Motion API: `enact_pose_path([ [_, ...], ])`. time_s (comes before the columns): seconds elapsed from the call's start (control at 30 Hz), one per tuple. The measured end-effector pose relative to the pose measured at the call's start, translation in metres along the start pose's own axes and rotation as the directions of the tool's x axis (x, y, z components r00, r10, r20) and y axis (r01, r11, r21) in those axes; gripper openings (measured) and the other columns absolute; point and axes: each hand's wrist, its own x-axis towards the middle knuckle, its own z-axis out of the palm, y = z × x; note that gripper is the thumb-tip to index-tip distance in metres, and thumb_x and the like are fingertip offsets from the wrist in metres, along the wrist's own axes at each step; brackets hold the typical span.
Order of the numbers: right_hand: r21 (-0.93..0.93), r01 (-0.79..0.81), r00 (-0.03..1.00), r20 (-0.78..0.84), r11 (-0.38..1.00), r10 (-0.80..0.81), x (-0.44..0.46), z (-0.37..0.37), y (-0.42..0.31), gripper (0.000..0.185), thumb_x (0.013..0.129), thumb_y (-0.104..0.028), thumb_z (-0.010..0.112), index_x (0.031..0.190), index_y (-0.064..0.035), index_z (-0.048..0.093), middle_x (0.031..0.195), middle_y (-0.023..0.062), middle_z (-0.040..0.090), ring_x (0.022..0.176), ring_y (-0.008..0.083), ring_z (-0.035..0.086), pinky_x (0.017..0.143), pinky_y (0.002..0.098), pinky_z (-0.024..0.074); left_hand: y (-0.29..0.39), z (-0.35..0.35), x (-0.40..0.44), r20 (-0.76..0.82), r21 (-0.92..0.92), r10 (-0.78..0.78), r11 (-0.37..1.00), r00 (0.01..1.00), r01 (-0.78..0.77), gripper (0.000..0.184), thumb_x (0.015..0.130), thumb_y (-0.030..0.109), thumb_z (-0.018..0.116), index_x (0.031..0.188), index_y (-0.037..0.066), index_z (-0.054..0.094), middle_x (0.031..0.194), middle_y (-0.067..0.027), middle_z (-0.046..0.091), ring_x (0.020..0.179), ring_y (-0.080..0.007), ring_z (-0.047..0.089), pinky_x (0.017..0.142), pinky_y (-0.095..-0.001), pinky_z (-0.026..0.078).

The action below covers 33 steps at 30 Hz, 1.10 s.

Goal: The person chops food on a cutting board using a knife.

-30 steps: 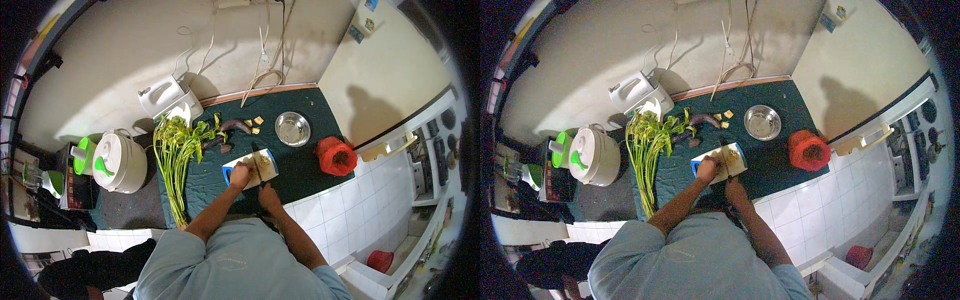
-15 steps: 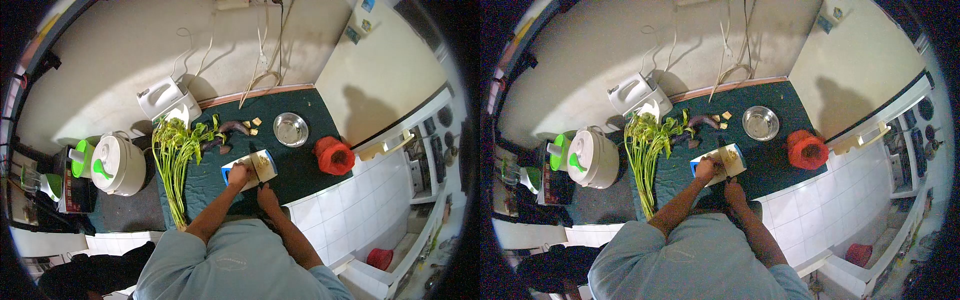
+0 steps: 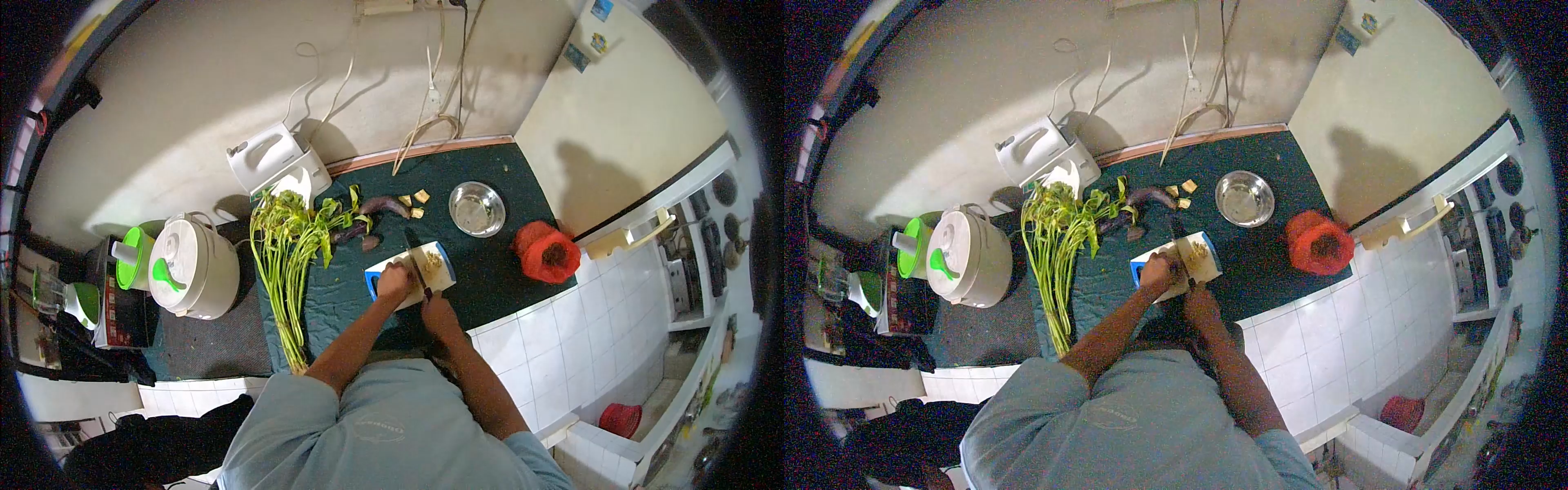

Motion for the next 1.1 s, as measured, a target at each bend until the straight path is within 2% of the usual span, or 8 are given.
enact_pose_path([
  [0.1, 0.005, 0.018, 0.995, 0.093, 1.0, -0.019, 0.015, -0.005, 0.003, 0.041, 0.098, -0.033, 0.045, 0.111, 0.0056, 0.048, 0.093, 0.0345, 0.063, 0.088, 0.0504, 0.063, 0.079, 0.0565, 0.0506, 0.012, -0.021, -0.002, 0.02, 0.026, 0.119, 0.992, 0.993, -0.12, 0.022, 0.082, 0.022, 0.063, 0.086, 0.0, 0.068, 0.097, -0.0171, 0.064, 0.095, -0.0368, 0.062, 0.078, -0.0462, 0.055],
  [0.3, 0.049, -0.03, 0.999, 0.017, 0.998, 0.029, -0.01, 0.014, -0.001, 0.039, 0.098, -0.031, 0.046, 0.107, 0.0066, 0.049, 0.09, 0.0342, 0.063, 0.087, 0.0492, 0.064, 0.078, 0.0557, 0.051, 0.017, -0.027, -0.008, 0.032, -0.032, 0.004, 0.999, 0.999, -0.002, 0.021, 0.082, 0.021, 0.062, 0.088, 0.001, 0.068, 0.096, -0.0163, 0.064, 0.096, -0.0362, 0.061, 0.08, -0.0465, 0.054],
  [0.53, -0.066, 0.037, 0.988, 0.15, 0.997, -0.027, 0.006, -0.008, -0.004, 0.038, 0.097, -0.028, 0.044, 0.114, 0.0064, 0.044, 0.095, 0.0346, 0.063, 0.091, 0.0484, 0.063, 0.077, 0.0562, 0.0517, 0.002, -0.012, -0.018, -0.118, 0.146, 0.328, 0.939, 0.937, -0.31, 0.016, 0.078, 0.019, 0.062, 0.087, 0.006, 0.067, 0.095, -0.0095, 0.062, 0.092, -0.0306, 0.059, 0.075, -0.043, 0.052],
  [0.63, 0.02, 0.157, 0.985, 0.064, 0.987, -0.158, -0.013, 0.006, 0.0, 0.038, 0.097, -0.029, 0.047, 0.108, 0.0072, 0.048, 0.09, 0.0336, 0.064, 0.087, 0.0487, 0.064, 0.077, 0.0549, 0.0517, -0.002, -0.01, -0.021, -0.169, 0.175, 0.403, 0.91, 0.899, -0.375, 0.014, 0.079, 0.018, 0.06, 0.087, 0.008, 0.067, 0.095, -0.0076, 0.06, 0.094, -0.0288, 0.057, 0.075, -0.0415, 0.051],
  [0.7, 0.049, 0.008, 1.0, 0.022, 0.999, -0.009, -0.009, 0.018, 0.004, 0.037, 0.097, -0.029, 0.047, 0.107, 0.0071, 0.048, 0.091, 0.0334, 0.064, 0.088, 0.0492, 0.063, 0.078, 0.0549, 0.0515, -0.006, -0.013, -0.027, -0.193, 0.186, 0.433, 0.897, 0.881, -0.4, 0.013, 0.079, 0.018, 0.06, 0.087, 0.009, 0.067, 0.095, -0.007, 0.06, 0.096, -0.0281, 0.055, 0.076, -0.0409, 0.05],
  [0.77, 0.018, 0.057, 0.998, 0.01, 0.998, -0.057, -0.004, 0.006, 0.0, 0.037, 0.097, -0.028, 0.048, 0.107, 0.0069, 0.047, 0.092, 0.0337, 0.064, 0.088, 0.0494, 0.063, 0.078, 0.055, 0.0514, -0.007, -0.025, -0.038, -0.209, 0.065, 0.48, 0.876, 0.852, -0.478, 0.015, 0.08, 0.017, 0.059, 0.09, 0.009, 0.066, 0.096, -0.0056, 0.058, 0.099, -0.0278, 0.053, 0.078, -0.0405, 0.048],
  [0.87, -0.012, 0.096, 0.995, 0.018, 0.995, -0.095, 0.005, -0.003, -0.005, 0.037, 0.097, -0.028, 0.048, 0.107, 0.007, 0.046, 0.092, 0.0338, 0.064, 0.088, 0.0495, 0.063, 0.077, 0.0552, 0.0514, 0.004, -0.041, -0.046, -0.072, 0.083, 0.383, 0.923, 0.921, -0.377, 0.017, 0.081, 0.017, 0.058, 0.093, 0.01, 0.067, 0.103, -0.0044, 0.058, 0.102, -0.0271, 0.051, 0.082, -0.0411, 0.045],
  [1.1, 0.037, -0.016, 0.999, 0.051, 0.999, 0.015, -0.019, 0.001, -0.014, 0.036, 0.096, -0.028, 0.049, 0.104, 0.0075, 0.05, 0.087, 0.0313, 0.064, 0.085, 0.0487, 0.064, 0.075, 0.0536, 0.0527, 0.005, -0.052, -0.049, -0.074, 0.086, 0.368, 0.928, 0.927, -0.362, 0.02, 0.08, 0.015, 0.057, 0.096, 0.008, 0.068, 0.108, -0.0061, 0.058, 0.106, -0.0274, 0.05, 0.085, -0.0414, 0.044],
])
